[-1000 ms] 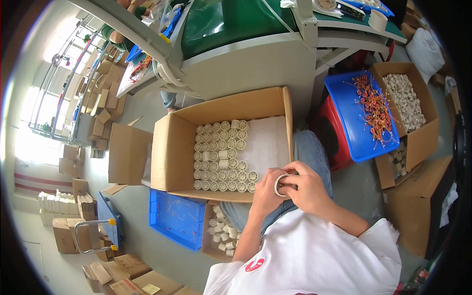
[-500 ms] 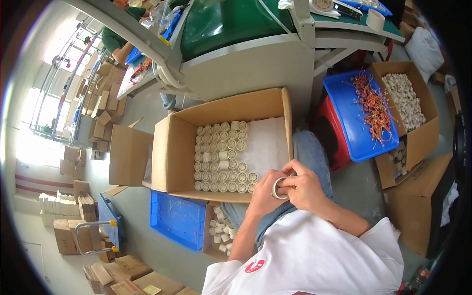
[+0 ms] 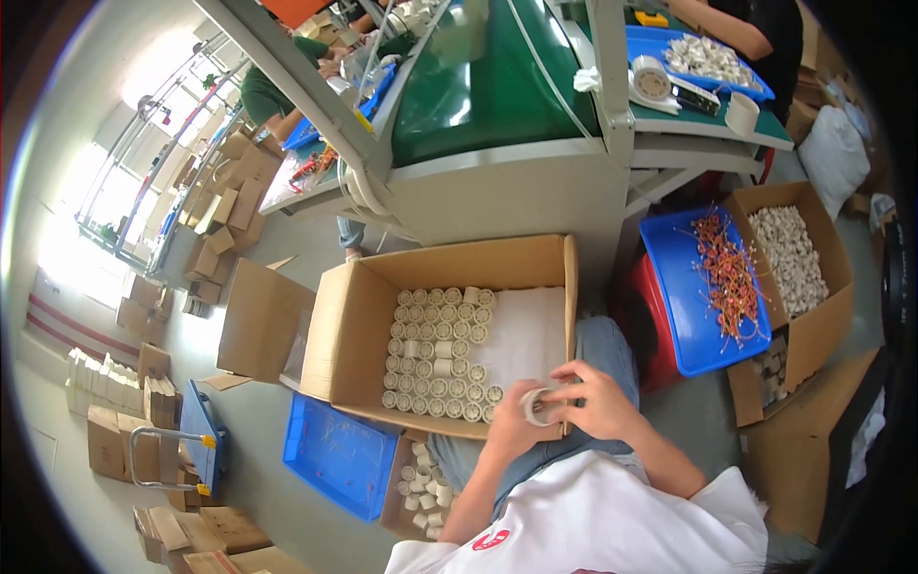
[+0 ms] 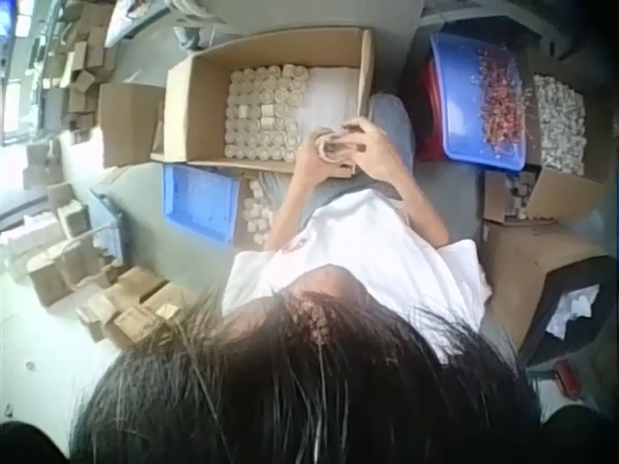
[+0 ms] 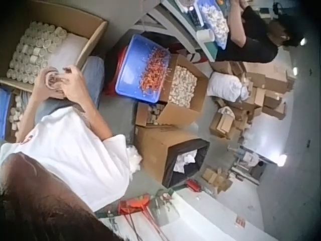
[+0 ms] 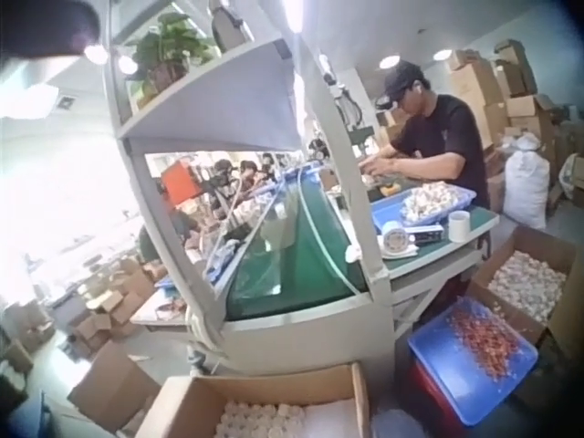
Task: The person assembles small electronic components by hand, inserting wires into plastic housings.
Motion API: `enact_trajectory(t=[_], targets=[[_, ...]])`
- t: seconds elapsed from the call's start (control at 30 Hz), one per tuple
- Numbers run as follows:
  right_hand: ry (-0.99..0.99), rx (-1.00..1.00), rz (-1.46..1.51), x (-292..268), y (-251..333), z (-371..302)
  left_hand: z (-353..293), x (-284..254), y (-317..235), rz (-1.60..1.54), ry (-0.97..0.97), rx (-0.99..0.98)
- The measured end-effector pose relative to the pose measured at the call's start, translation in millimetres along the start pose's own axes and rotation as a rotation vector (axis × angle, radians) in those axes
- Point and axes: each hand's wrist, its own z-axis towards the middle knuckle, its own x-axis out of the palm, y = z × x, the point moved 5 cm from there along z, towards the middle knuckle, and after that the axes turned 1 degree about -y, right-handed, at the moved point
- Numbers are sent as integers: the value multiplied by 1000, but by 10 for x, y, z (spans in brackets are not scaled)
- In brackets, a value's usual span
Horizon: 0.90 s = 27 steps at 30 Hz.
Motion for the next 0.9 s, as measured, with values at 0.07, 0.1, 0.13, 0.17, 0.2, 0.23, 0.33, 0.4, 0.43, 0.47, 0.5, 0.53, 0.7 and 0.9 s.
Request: enact_trajectory(t=[0.07, 0.1, 0.13, 0.17, 0.2, 0.23, 0.33, 0.4, 0.43, 0.47, 0.5, 0.53, 0.7, 0.9], targets=[[-2, 70, 148, -162, -53, -5, -177, -430, 332, 109, -453, 248], [-145, 156, 164, -354, -201, -52, -267, -698, 395, -2, -702, 118], [-286, 240, 180, -541, -347, -127, -420, -997, 709, 68, -943, 60], [-398, 360, 154, -736, -558, -203, -616, -1244, 1098, 84, -1122, -89], [-509, 487, 124, -956, -790, -337, -801, -1448, 1476, 31, -1217, -281], [-599, 488, -150, -1210, -1046, -515, -1043, -1588, 1852, -18, -1307, -480], [-724, 650, -685, -1694, -1425, -744, -2013, -1802, 3217, 550, -1291, -655], [-722, 696, -766, -1743, -1554, -788, -2570, -1730, 3874, 647, -1152, -944], [-727, 764, -868, -1774, -1632, -861, -2712, -1606, 4057, 565, -1077, -1091], [-741, 773, -873, -1818, -1741, -947, -2755, -1473, 4165, 540, -925, -1174], [-672, 771, -836, -1812, -1856, -950, -2901, -1436, 4268, 496, -870, -1318], [-603, 765, -799, -1797, -1966, -944, -2949, -1467, 4349, 494, -879, -1316], [-712, 833, -750, -1723, -1731, -849, -2652, -1664, 4214, 608, -881, -1339], [-694, 797, -928, -1918, -1947, -965, -619, -2432, 2064, 546, -1609, -152]])
